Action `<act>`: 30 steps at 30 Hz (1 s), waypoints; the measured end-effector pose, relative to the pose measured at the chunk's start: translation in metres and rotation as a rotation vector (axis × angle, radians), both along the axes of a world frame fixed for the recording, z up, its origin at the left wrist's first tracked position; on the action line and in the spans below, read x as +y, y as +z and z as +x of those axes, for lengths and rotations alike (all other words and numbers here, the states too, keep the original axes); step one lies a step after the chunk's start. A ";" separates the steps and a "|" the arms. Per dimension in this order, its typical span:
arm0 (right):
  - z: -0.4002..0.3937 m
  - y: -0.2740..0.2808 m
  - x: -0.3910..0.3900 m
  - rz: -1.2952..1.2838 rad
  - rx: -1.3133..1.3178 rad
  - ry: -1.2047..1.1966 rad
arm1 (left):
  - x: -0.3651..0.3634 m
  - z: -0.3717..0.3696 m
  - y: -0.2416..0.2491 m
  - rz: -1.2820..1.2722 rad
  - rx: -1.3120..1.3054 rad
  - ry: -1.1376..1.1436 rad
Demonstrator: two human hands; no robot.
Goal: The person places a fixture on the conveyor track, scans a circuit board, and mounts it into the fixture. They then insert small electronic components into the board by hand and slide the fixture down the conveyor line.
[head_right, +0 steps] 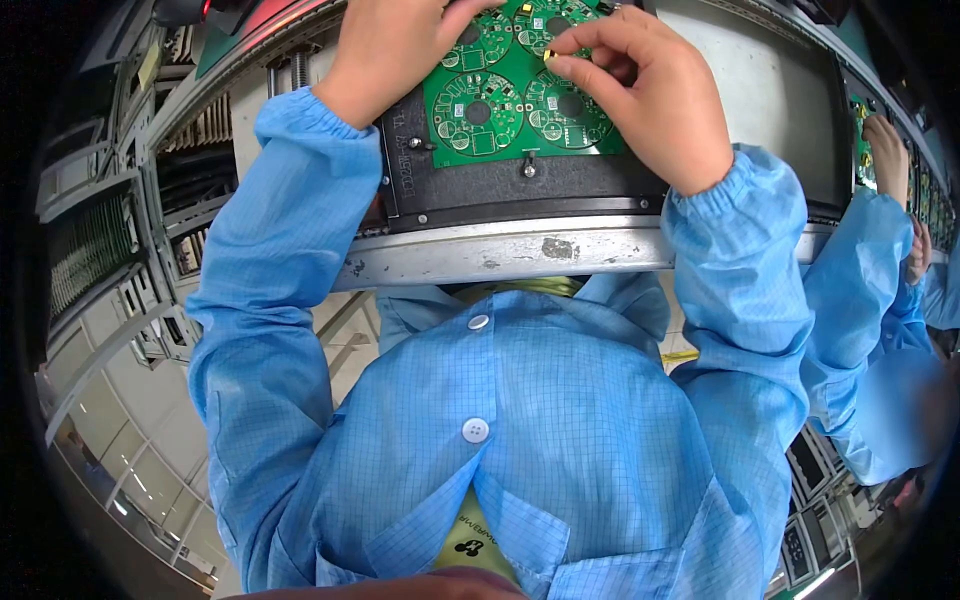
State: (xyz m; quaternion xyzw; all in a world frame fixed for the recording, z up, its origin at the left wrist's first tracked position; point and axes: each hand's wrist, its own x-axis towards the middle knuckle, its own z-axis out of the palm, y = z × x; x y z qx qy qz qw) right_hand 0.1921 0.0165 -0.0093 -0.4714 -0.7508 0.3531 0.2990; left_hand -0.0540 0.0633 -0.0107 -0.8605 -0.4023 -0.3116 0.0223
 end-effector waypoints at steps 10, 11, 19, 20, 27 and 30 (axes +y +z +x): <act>-0.007 -0.003 -0.013 0.152 -0.085 -0.021 | -0.037 -0.033 0.004 -0.057 -0.141 0.018; -0.007 -0.002 -0.013 0.136 -0.107 -0.029 | -0.038 -0.035 0.003 -0.062 -0.132 0.019; -0.005 0.004 -0.016 0.114 -0.174 -0.034 | -0.044 -0.035 0.014 -0.142 -0.111 0.048; -0.006 0.005 -0.016 0.152 -0.212 -0.037 | -0.043 -0.037 0.010 -0.099 -0.117 0.035; -0.020 0.016 -0.026 0.561 -0.526 -0.011 | -0.036 -0.035 0.002 -0.054 -0.141 0.038; -0.019 0.022 -0.024 0.663 -0.607 0.037 | -0.040 -0.032 0.008 -0.093 -0.115 0.087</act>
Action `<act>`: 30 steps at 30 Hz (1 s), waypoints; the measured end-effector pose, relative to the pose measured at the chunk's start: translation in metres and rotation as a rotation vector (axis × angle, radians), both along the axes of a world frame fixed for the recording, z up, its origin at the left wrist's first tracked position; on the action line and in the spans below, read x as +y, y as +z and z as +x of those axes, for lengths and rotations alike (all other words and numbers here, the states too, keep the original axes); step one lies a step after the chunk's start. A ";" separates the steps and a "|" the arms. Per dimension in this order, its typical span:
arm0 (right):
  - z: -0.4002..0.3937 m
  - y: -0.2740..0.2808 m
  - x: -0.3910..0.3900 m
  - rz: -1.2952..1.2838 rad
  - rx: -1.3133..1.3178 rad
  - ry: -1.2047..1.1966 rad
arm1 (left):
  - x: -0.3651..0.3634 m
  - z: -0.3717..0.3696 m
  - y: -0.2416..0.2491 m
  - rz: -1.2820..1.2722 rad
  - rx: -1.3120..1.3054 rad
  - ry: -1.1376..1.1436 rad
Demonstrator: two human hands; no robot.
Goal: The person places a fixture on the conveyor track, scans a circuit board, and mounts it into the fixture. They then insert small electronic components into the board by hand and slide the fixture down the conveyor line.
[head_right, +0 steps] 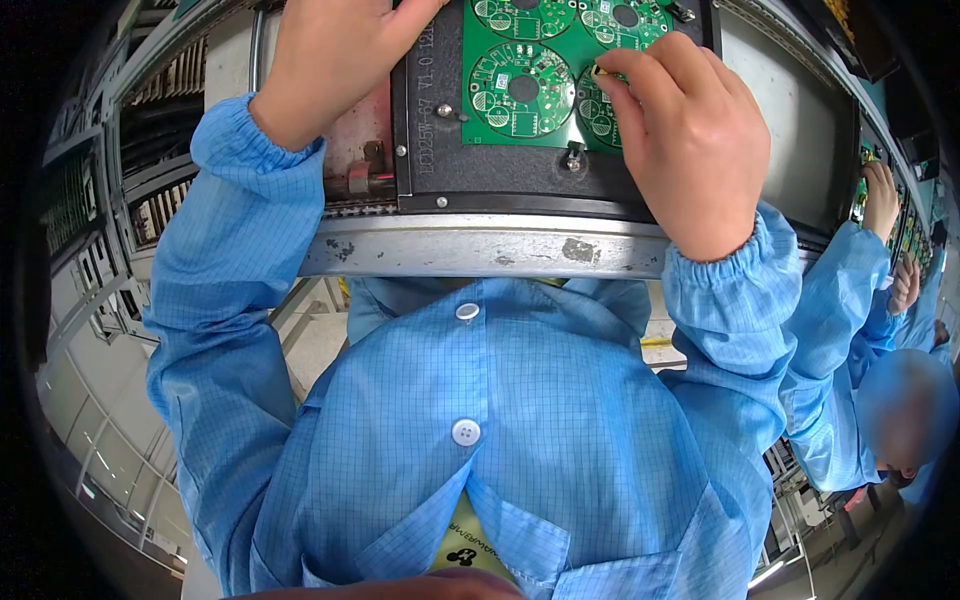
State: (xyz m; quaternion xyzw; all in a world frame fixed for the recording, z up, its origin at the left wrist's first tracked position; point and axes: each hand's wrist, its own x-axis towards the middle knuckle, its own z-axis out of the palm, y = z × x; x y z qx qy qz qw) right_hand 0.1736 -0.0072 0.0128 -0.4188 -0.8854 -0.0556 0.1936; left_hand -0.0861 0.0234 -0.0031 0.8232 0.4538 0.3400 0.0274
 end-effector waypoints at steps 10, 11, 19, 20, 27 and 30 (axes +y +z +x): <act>-0.003 -0.002 0.000 0.087 -0.060 0.066 | 0.001 -0.003 0.002 -0.006 0.010 0.051; -0.001 -0.002 0.003 0.038 -0.013 0.074 | 0.002 -0.003 0.003 -0.004 0.009 0.053; 0.044 -0.013 0.044 -0.708 0.520 0.028 | 0.014 0.012 0.003 0.041 0.076 0.073; 0.050 -0.018 0.044 -0.796 0.646 -0.002 | 0.015 0.014 0.005 0.017 0.097 0.080; 0.060 -0.009 0.050 -0.889 0.876 -0.164 | 0.012 0.020 0.017 -0.124 0.099 0.085; 0.056 -0.009 0.048 -0.850 0.887 -0.147 | 0.013 0.022 0.016 -0.113 0.072 0.084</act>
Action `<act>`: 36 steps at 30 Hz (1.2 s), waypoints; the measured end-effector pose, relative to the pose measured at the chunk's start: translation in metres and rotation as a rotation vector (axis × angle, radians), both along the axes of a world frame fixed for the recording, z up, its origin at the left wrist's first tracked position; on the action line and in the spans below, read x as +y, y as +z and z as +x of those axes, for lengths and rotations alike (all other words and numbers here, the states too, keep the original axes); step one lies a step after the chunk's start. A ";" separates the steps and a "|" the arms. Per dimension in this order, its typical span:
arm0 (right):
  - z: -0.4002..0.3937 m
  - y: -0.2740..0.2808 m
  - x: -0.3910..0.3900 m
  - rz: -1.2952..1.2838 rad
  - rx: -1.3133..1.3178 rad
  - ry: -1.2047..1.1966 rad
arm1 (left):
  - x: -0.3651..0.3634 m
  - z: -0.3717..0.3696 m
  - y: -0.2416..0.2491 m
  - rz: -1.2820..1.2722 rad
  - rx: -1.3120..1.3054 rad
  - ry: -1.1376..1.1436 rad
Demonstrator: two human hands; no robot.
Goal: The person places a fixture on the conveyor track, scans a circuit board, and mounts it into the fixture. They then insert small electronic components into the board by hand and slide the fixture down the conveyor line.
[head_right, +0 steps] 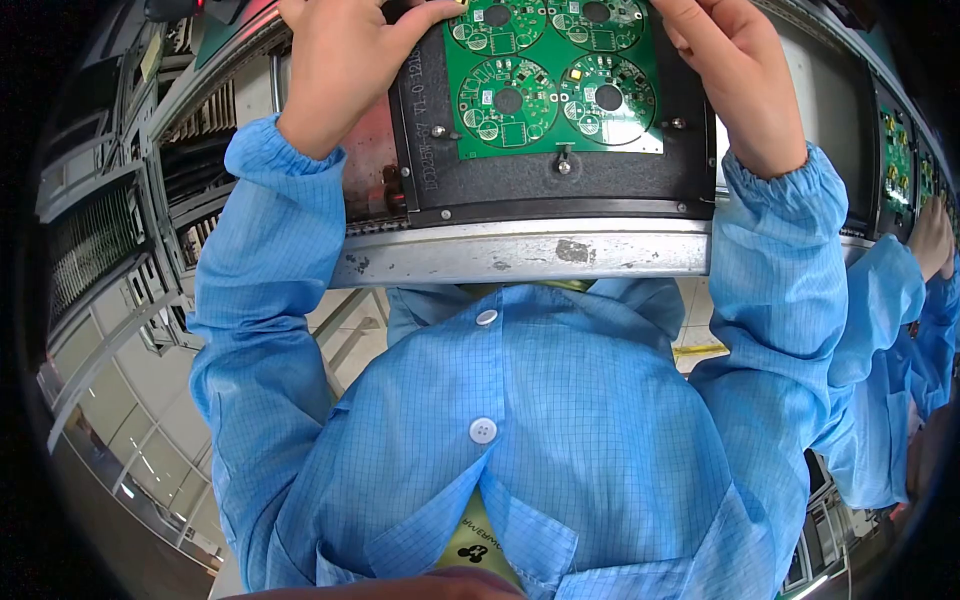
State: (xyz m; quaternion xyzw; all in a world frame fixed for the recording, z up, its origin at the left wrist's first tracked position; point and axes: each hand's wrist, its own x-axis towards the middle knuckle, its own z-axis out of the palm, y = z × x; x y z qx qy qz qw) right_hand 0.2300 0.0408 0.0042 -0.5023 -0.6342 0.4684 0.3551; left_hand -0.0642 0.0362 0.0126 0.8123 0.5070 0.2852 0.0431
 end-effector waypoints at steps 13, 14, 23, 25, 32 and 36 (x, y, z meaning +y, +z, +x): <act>-0.022 0.010 -0.012 0.111 -0.078 -0.034 | 0.002 0.003 -0.009 0.104 0.009 -0.002; -0.023 0.011 -0.012 0.092 -0.080 -0.030 | 0.002 0.003 -0.009 0.095 0.003 -0.001; -0.026 0.008 -0.016 0.096 0.027 0.022 | 0.001 0.006 -0.005 0.002 -0.040 -0.004; -0.024 0.006 -0.016 0.088 0.032 0.038 | 0.002 0.005 -0.003 -0.008 -0.036 -0.033; -0.022 0.017 -0.015 -0.003 0.031 0.086 | 0.005 0.005 -0.012 0.103 0.000 -0.046; -0.020 0.005 -0.016 -0.034 0.053 0.058 | 0.003 0.006 -0.013 0.119 0.031 -0.054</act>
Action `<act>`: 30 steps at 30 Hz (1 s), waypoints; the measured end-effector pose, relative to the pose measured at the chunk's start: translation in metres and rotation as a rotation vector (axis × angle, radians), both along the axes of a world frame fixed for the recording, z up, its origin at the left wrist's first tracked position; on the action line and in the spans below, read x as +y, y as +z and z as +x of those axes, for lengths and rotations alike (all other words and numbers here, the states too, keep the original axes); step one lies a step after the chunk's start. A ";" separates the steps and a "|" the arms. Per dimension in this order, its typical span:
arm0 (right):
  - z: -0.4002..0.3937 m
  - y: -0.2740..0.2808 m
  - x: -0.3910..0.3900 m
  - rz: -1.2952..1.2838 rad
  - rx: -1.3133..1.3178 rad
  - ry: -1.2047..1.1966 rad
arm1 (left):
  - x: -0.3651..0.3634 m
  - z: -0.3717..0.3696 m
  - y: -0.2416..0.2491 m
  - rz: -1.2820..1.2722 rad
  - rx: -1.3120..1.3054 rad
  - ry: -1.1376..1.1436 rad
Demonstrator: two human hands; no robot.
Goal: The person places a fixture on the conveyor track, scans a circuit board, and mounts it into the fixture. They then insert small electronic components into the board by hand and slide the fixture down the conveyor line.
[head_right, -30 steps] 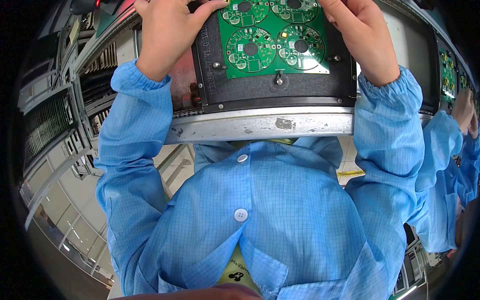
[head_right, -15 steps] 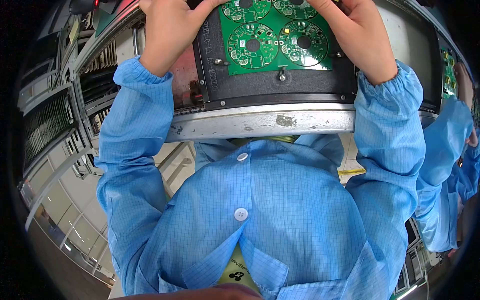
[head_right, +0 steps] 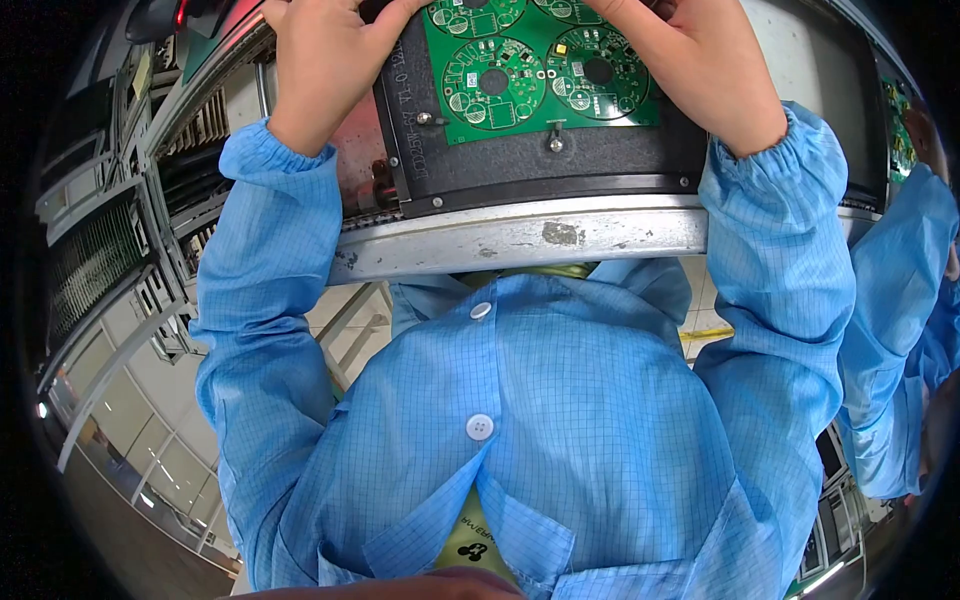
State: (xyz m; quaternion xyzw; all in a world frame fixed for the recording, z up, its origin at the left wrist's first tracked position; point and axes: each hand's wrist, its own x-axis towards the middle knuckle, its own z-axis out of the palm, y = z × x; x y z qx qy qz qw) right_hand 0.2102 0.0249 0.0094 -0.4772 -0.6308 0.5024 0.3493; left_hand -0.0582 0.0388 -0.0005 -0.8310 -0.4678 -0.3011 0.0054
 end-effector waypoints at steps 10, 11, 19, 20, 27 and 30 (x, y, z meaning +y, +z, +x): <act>-0.007 0.007 -0.004 0.142 -0.054 -0.029 | -0.009 0.001 0.017 -0.243 -0.046 0.032; -0.005 0.004 -0.002 0.114 -0.018 -0.023 | -0.010 0.006 0.021 -0.258 -0.180 0.076; 0.021 0.007 0.014 -0.362 0.697 0.276 | 0.003 0.010 0.001 -0.092 -0.113 0.129; 0.022 0.007 0.014 -0.457 0.851 0.310 | 0.002 0.012 0.000 -0.068 -0.115 0.134; 0.012 0.012 0.012 -0.653 0.950 0.147 | -0.010 0.028 0.014 -0.031 -0.185 0.100; 0.006 0.024 0.007 -0.688 0.921 0.149 | -0.019 0.049 0.021 0.124 -0.152 -0.055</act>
